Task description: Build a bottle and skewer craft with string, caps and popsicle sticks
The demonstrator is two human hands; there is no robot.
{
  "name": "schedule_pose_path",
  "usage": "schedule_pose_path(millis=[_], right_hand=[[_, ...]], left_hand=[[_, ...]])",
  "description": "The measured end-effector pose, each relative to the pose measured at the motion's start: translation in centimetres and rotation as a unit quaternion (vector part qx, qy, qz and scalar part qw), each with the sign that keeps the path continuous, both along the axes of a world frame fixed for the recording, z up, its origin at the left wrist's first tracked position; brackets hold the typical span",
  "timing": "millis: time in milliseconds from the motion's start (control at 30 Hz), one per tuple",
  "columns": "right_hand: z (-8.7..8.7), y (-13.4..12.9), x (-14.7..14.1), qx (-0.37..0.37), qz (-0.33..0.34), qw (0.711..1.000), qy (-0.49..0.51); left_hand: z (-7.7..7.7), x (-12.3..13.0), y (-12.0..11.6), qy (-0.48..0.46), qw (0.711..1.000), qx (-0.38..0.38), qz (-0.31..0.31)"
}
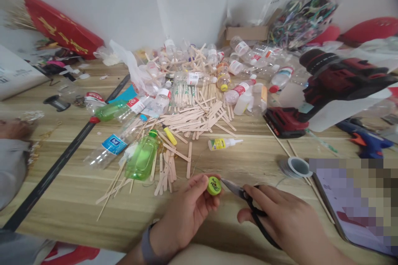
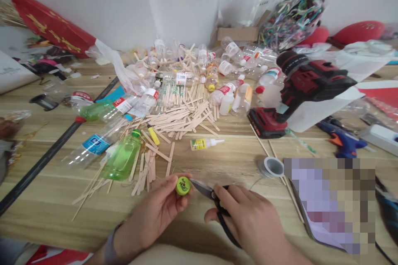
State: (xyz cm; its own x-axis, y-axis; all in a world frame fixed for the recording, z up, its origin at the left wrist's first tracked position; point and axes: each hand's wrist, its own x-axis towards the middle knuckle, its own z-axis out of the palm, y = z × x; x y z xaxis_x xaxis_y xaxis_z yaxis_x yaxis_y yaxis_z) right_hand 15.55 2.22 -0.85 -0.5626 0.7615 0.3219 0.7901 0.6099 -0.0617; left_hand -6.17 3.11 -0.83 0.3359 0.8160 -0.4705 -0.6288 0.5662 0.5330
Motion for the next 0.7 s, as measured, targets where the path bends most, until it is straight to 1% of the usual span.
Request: schedule_pose_path(millis=[67,133,233,367,567,700], right_hand=[[0.0,0.1,0.1,-0.03,-0.004,1.0,0.008],[0.3,0.2,-0.1,-0.05,0.001,0.999,0.017],[0.7,0.2,-0.7,-0.06,0.014,0.998,0.029],[1.1,0.2,-1.6,-0.027,0.017,0.999,0.032],[1.1,0.1,-1.9,0.045,0.014,0.999,-0.009],[0.9,0.0,-1.7,0.058,0.019,0.998,-0.023]], left_hand=[[-0.1,0.1,0.0,-0.007,1.0,-0.007,0.0],[-0.1,0.2,0.1,-0.005,1.0,-0.019,0.012],[-0.1,0.4,0.1,0.008,0.999,-0.038,0.032],[0.1,0.5,0.1,0.033,0.998,-0.043,0.027],[0.3,0.5,0.0,0.059,0.997,-0.048,0.008],[0.3,0.5,0.0,0.063,0.997,-0.036,-0.007]])
